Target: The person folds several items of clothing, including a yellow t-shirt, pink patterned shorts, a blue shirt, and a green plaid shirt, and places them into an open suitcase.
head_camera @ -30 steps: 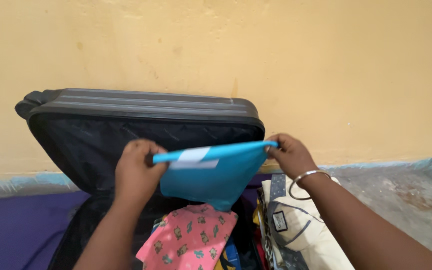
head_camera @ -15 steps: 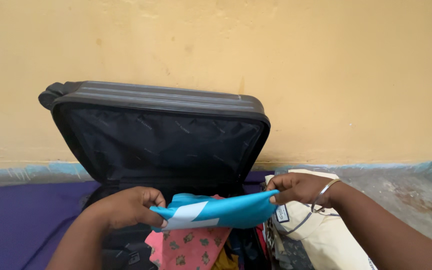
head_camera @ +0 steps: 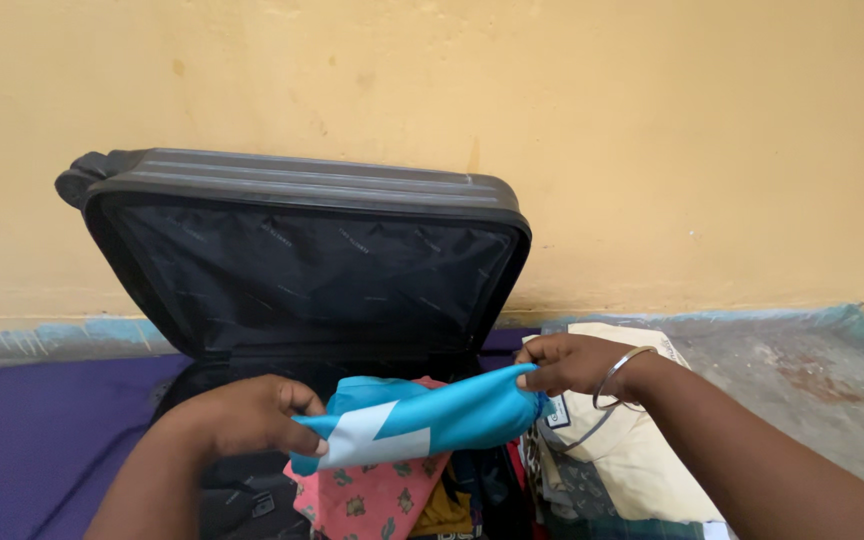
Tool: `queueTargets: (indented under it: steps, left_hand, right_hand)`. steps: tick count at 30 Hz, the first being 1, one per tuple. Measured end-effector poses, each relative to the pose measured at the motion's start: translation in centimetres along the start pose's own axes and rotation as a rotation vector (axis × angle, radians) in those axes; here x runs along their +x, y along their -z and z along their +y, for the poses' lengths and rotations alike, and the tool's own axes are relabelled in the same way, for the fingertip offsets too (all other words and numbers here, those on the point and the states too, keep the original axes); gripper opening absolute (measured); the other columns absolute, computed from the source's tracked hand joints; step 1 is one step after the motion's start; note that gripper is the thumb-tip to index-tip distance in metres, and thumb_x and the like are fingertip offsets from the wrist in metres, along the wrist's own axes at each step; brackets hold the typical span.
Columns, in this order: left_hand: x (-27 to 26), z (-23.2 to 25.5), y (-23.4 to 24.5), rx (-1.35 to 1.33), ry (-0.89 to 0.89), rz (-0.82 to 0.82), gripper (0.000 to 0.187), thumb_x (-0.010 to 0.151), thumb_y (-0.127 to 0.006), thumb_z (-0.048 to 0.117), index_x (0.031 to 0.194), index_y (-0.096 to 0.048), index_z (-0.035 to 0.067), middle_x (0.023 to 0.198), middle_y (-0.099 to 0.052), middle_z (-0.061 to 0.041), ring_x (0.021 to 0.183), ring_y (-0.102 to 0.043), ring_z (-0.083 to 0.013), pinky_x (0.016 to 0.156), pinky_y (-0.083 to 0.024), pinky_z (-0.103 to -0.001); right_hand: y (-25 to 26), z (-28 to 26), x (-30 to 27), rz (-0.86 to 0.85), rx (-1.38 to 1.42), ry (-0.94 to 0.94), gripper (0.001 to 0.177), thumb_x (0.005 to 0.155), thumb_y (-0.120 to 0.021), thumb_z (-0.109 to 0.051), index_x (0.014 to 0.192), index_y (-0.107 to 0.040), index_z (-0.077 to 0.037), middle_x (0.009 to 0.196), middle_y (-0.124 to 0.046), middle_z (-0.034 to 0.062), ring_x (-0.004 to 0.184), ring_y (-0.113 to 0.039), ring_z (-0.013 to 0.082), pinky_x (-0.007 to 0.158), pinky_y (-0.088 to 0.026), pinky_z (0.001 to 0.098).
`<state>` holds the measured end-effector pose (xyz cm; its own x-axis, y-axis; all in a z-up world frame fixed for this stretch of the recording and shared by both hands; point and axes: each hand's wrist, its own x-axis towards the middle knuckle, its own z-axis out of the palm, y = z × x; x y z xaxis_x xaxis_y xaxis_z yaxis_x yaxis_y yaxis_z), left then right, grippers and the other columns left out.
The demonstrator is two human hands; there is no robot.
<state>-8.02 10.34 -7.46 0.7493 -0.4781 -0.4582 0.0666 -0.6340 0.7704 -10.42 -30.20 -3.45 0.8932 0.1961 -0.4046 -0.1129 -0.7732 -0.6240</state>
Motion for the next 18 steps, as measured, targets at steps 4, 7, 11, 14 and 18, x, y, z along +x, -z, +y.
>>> queueTargets:
  steps: [4,7,11,14,18]
  left_hand:
    - [0.6,-0.5,-0.1,-0.114,-0.009,-0.055,0.035,0.073,-0.085,0.021,0.103,-0.076,0.005,0.091,-0.078,-0.005,0.093,-0.072,-0.0195,0.088,-0.057,-0.033]
    - [1.6,-0.9,0.0,-0.067,-0.009,-0.025,0.036,0.076,-0.082,0.022,0.108,-0.074,0.009,0.096,-0.077,-0.002,0.096,-0.072,-0.0152,0.092,-0.057,-0.032]
    - [3.4,-1.7,-0.1,-0.128,-0.046,0.08,0.035,0.075,-0.08,0.017,0.108,-0.074,0.006,0.096,-0.077,-0.006,0.093,-0.071,-0.0175,0.089,-0.056,-0.032]
    - [4.8,-2.2,-0.1,-0.123,-0.049,0.245,0.033,0.077,-0.079,0.017,0.107,-0.075,0.005,0.094,-0.077,-0.008,0.09,-0.07,-0.0179,0.085,-0.053,-0.031]
    - [7.4,-3.3,-0.4,-0.221,-0.125,0.411,0.03,0.077,-0.08,0.015,0.104,-0.075,0.002,0.089,-0.074,-0.009,0.084,-0.067,-0.0173,0.079,-0.051,-0.031]
  right_hand:
    - [0.1,0.6,1.0,-0.048,0.06,-0.004,0.024,0.088,-0.072,-0.032,0.102,-0.069,-0.013,0.087,-0.064,-0.003,0.084,-0.059,0.0092,0.08,-0.051,0.03]
    - [0.2,1.0,2.0,-0.025,0.049,-0.019,0.026,0.088,-0.073,-0.033,0.102,-0.069,-0.011,0.083,-0.061,-0.0009,0.078,-0.057,0.0109,0.075,-0.051,0.0305]
    - [-0.3,1.5,3.5,0.017,0.064,-0.041,0.026,0.088,-0.074,-0.032,0.102,-0.07,-0.011,0.082,-0.063,-0.0009,0.077,-0.06,0.0096,0.074,-0.054,0.0284]
    - [-0.7,2.2,5.2,0.087,0.109,-0.038,0.026,0.087,-0.074,-0.032,0.102,-0.07,-0.011,0.083,-0.065,-0.0016,0.076,-0.06,0.0097,0.07,-0.054,0.0284]
    - [-1.9,3.5,8.0,0.269,0.185,0.029,0.026,0.085,-0.076,-0.029,0.1,-0.072,-0.008,0.081,-0.068,0.0013,0.071,-0.06,0.0122,0.065,-0.051,0.0289]
